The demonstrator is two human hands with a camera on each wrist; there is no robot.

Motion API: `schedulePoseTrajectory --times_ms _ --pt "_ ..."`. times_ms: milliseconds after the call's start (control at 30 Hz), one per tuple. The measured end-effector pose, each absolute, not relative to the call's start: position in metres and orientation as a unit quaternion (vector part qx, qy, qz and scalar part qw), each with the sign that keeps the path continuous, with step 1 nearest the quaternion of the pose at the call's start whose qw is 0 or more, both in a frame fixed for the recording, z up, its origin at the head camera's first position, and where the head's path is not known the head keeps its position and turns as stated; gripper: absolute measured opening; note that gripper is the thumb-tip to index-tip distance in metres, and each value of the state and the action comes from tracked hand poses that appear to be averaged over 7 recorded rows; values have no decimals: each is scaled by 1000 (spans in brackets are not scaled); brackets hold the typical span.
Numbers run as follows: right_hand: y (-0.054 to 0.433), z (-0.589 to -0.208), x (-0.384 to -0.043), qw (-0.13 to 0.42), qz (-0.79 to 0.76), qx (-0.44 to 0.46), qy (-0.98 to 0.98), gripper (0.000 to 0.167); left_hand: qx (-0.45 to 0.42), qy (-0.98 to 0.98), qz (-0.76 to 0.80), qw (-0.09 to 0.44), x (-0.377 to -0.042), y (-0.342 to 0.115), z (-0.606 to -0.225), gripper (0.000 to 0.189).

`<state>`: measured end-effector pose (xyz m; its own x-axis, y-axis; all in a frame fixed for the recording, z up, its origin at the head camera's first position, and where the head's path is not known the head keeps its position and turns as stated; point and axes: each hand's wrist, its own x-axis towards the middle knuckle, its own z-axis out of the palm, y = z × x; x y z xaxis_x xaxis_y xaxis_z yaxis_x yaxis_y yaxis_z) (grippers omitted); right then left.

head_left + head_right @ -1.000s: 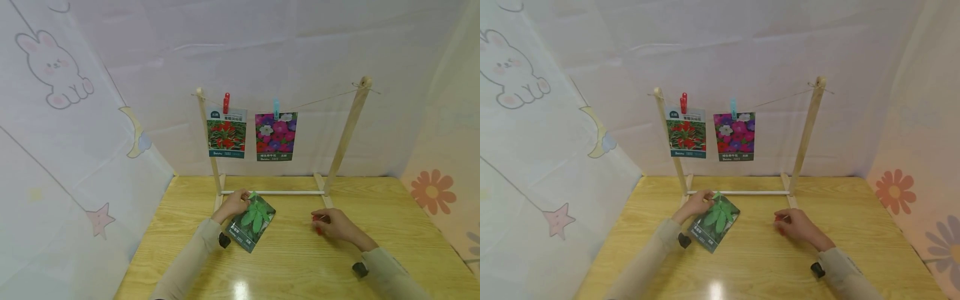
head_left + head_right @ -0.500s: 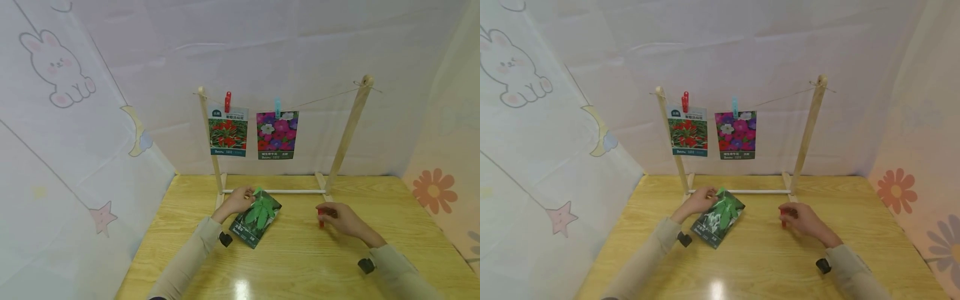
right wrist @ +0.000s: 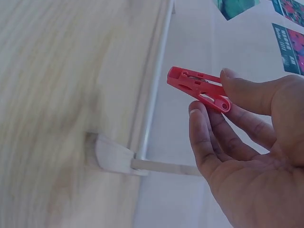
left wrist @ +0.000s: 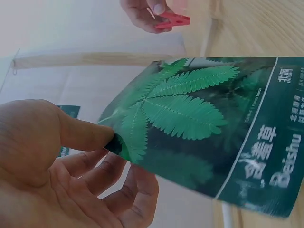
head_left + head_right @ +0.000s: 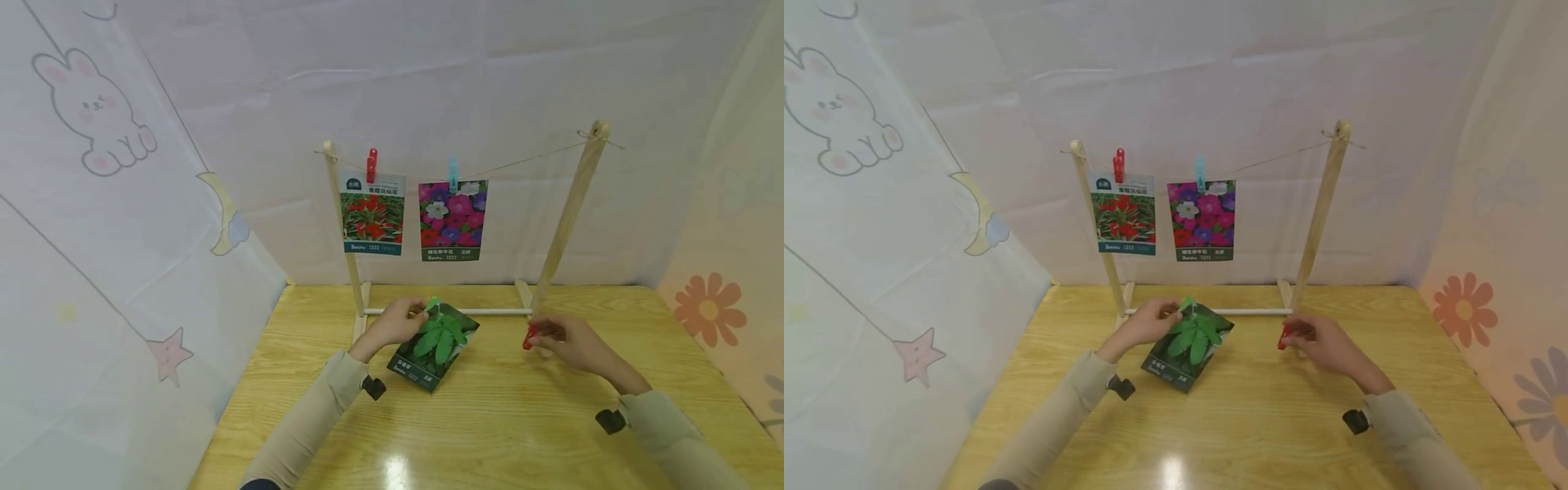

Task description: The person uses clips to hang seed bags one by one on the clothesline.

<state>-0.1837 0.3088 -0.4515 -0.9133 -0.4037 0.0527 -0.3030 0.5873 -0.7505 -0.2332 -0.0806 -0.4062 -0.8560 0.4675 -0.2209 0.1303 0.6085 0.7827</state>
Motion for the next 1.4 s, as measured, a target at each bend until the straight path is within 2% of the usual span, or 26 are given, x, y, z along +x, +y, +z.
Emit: schedulePoseTrajectory --times_ms 167,400,767,967,1100,1400 --pt "314 -442 -188 32 -394 -206 895 33 165 873 410 207 -232 -76 -399 40" --pt "319 -422 -193 45 -392 -188 900 35 171 874 414 188 -232 -71 -389 38" --pt "329 -397 -201 25 -368 -191 910 45 168 878 414 173 -234 -61 -379 40" --pt "333 -383 -207 15 -362 -187 913 37 188 874 422 152 -237 -53 -374 35" --pt "335 -374 -211 -11 -362 -207 909 31 200 870 429 139 -240 -48 -369 31" --pt "337 -363 -217 -41 -371 -206 905 34 221 862 444 108 -246 -39 -356 24"
